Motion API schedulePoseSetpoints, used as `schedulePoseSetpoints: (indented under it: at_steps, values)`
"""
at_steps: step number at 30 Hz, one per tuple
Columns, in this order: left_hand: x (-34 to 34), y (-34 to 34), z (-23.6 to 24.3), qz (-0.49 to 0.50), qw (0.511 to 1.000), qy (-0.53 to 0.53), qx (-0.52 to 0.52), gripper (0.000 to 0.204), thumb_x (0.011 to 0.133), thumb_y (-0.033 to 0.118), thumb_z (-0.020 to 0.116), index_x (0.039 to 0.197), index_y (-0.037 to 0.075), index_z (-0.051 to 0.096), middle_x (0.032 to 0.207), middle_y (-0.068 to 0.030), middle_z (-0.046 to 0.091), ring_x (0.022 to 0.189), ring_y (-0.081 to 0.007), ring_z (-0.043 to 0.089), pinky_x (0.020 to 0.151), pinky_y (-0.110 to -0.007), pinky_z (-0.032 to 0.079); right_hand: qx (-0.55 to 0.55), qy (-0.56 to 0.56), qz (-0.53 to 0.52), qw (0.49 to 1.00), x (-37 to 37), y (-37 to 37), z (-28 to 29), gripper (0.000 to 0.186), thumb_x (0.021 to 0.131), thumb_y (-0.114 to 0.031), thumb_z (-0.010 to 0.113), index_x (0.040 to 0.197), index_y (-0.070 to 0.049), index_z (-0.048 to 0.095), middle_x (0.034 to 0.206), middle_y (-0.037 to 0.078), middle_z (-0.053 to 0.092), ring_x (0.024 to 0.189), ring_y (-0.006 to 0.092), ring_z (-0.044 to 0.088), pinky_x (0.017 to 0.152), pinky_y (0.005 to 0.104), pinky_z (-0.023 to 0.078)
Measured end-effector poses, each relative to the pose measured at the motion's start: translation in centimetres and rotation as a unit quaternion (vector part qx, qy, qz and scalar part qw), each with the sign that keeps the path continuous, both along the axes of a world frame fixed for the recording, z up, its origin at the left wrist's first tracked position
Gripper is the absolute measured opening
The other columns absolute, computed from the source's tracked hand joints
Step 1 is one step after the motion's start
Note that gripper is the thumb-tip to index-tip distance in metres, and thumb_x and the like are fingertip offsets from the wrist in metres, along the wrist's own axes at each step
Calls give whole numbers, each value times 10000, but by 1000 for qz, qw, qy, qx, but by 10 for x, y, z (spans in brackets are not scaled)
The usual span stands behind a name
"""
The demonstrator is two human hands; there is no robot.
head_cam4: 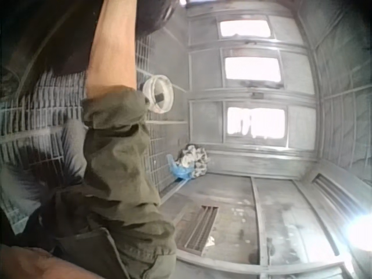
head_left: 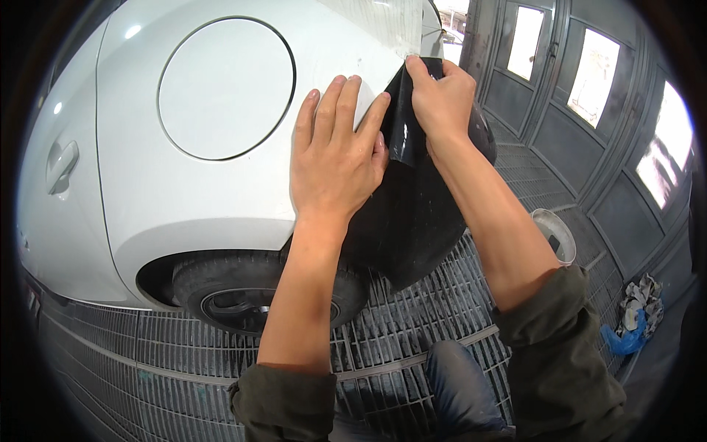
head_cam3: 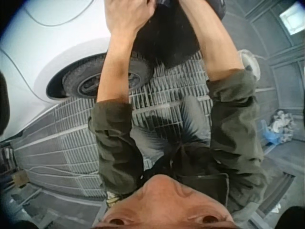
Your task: The person applies a black protective film to the rear bumper of a white car. They smooth the film with their hands and use a squeegee tool to press it firmly onto the curved surface, working around the wheel arch and edges.
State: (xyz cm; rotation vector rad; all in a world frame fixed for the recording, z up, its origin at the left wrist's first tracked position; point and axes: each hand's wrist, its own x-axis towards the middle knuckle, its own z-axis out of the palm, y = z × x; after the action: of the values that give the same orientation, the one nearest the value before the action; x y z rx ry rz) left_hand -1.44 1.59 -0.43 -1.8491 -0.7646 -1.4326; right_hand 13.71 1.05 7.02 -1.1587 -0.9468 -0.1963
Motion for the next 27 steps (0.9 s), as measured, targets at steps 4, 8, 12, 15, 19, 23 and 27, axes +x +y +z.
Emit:
schedulePoseSetpoints:
  at_steps: [4, 8, 12, 15, 19, 23, 27]
  values:
    - [0, -3, -1, 4, 1000, 3, -9, 497, 918, 237, 722, 1411, 297, 701, 1515, -61, 570, 1459, -250, 498, 1275, -449, 354, -3, -14, -11, 1000, -1, -2, 5, 385, 891, -298, 759, 809, 70, 681, 754, 222, 728, 759, 384, 730, 792, 475, 557]
    - [-1, -4, 2, 8, 1000, 7, -2, 499, 909, 227, 727, 1403, 292, 705, 1509, -69, 571, 1455, -254, 502, 1268, -450, 360, -10, -17, -23, 1000, -1, -2, 1, 375, 894, -300, 758, 846, 68, 706, 777, 233, 739, 789, 395, 743, 811, 479, 563]
    - [-2, -4, 0, 14, 1000, 7, -2, 489, 899, 241, 730, 1385, 291, 718, 1499, -62, 579, 1453, -245, 503, 1272, -453, 359, -25, -7, -8, 1000, -1, -3, 1, 390, 891, -316, 769, 843, 63, 686, 788, 243, 729, 825, 423, 734, 819, 489, 557]
    - [4, -4, 2, 18, 1000, 7, -2, 471, 895, 270, 729, 1365, 298, 730, 1492, -44, 597, 1459, -224, 499, 1284, -443, 346, -31, 9, -46, 998, 10, 2, 9, 394, 891, -319, 784, 869, 63, 692, 806, 238, 732, 845, 413, 737, 819, 483, 555]
    - [0, -5, 4, 31, 999, 13, 5, 492, 890, 246, 719, 1379, 294, 726, 1493, -57, 585, 1451, -245, 505, 1272, -452, 355, 55, 42, 54, 996, 38, -2, -6, 373, 945, -292, 780, 990, 77, 741, 894, 183, 780, 837, 290, 728, 825, 422, 558]
    - [-1, -7, 4, 38, 999, 25, -4, 514, 895, 215, 711, 1404, 281, 720, 1519, -86, 550, 1455, -284, 493, 1258, -480, 361, 89, 0, 11, 996, 65, 2, -27, 356, 965, -299, 786, 1038, 47, 745, 916, 189, 779, 873, 291, 748, 839, 410, 561]
    - [3, -8, 6, 78, 996, 43, -18, 513, 900, 240, 703, 1408, 314, 720, 1537, -68, 542, 1461, -253, 479, 1272, -464, 348, 130, -26, -8, 991, 63, 8, -38, 305, 975, -285, 780, 1018, 12, 728, 878, 191, 753, 826, 339, 734, 805, 416, 555]
